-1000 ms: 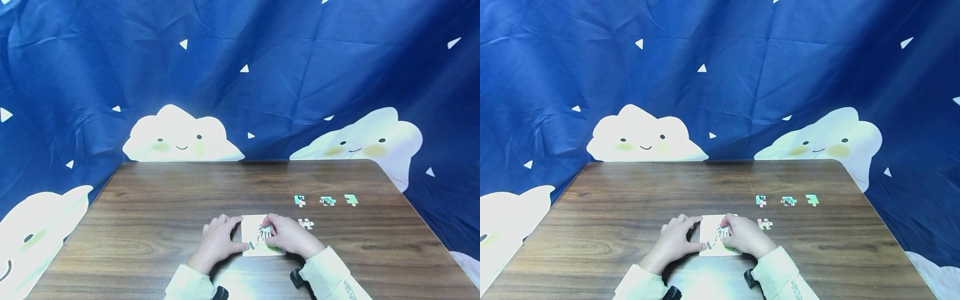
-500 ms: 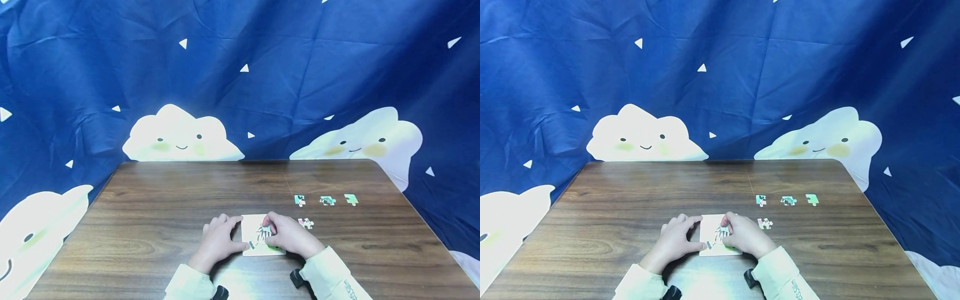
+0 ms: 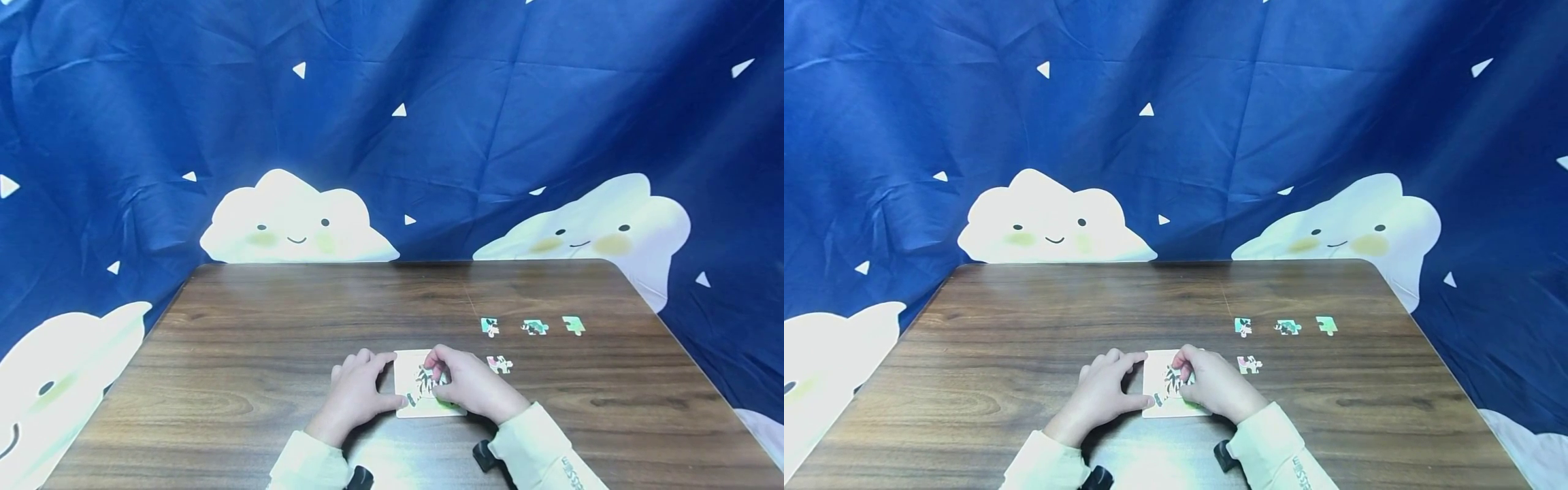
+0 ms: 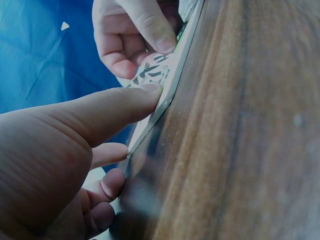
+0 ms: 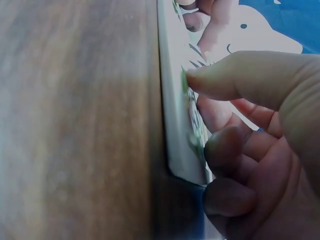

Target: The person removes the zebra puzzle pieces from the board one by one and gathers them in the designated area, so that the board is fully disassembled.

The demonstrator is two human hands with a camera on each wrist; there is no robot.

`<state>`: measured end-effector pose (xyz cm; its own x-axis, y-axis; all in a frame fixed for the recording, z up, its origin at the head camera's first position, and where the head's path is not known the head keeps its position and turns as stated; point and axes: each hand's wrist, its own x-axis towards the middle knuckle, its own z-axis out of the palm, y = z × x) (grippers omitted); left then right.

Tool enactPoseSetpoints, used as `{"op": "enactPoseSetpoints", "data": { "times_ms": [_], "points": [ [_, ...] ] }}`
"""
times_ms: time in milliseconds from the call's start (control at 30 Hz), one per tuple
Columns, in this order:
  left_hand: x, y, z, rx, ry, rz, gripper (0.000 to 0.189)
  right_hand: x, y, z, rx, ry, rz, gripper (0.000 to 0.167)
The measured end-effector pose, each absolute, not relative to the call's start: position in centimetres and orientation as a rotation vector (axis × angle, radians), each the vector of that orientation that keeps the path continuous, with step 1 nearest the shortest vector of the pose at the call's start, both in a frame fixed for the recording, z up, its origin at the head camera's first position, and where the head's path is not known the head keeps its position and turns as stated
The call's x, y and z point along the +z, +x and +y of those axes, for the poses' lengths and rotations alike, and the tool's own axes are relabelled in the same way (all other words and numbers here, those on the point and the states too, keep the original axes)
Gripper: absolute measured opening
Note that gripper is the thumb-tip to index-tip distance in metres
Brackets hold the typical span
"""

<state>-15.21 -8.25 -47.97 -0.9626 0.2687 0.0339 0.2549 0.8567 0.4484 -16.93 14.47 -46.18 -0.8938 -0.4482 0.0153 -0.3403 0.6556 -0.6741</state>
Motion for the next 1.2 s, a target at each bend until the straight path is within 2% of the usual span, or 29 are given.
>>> {"op": "enactPoseSetpoints", "data": {
  "times_ms": [567, 1200],
  "points": [
    [-47.9, -15.1, -8.1, 0.714, 0.42, 2.998, 0.078, -46.2, -17.2, 15.8, -1.085, -0.672, 2.765, 0.031],
    [-47.7, -14.8, -8.1, 0.741, 0.423, 2.982, 0.077, -45.3, -18.4, 21.7, -1.161, -0.591, 2.648, 0.028]
  ]
}}
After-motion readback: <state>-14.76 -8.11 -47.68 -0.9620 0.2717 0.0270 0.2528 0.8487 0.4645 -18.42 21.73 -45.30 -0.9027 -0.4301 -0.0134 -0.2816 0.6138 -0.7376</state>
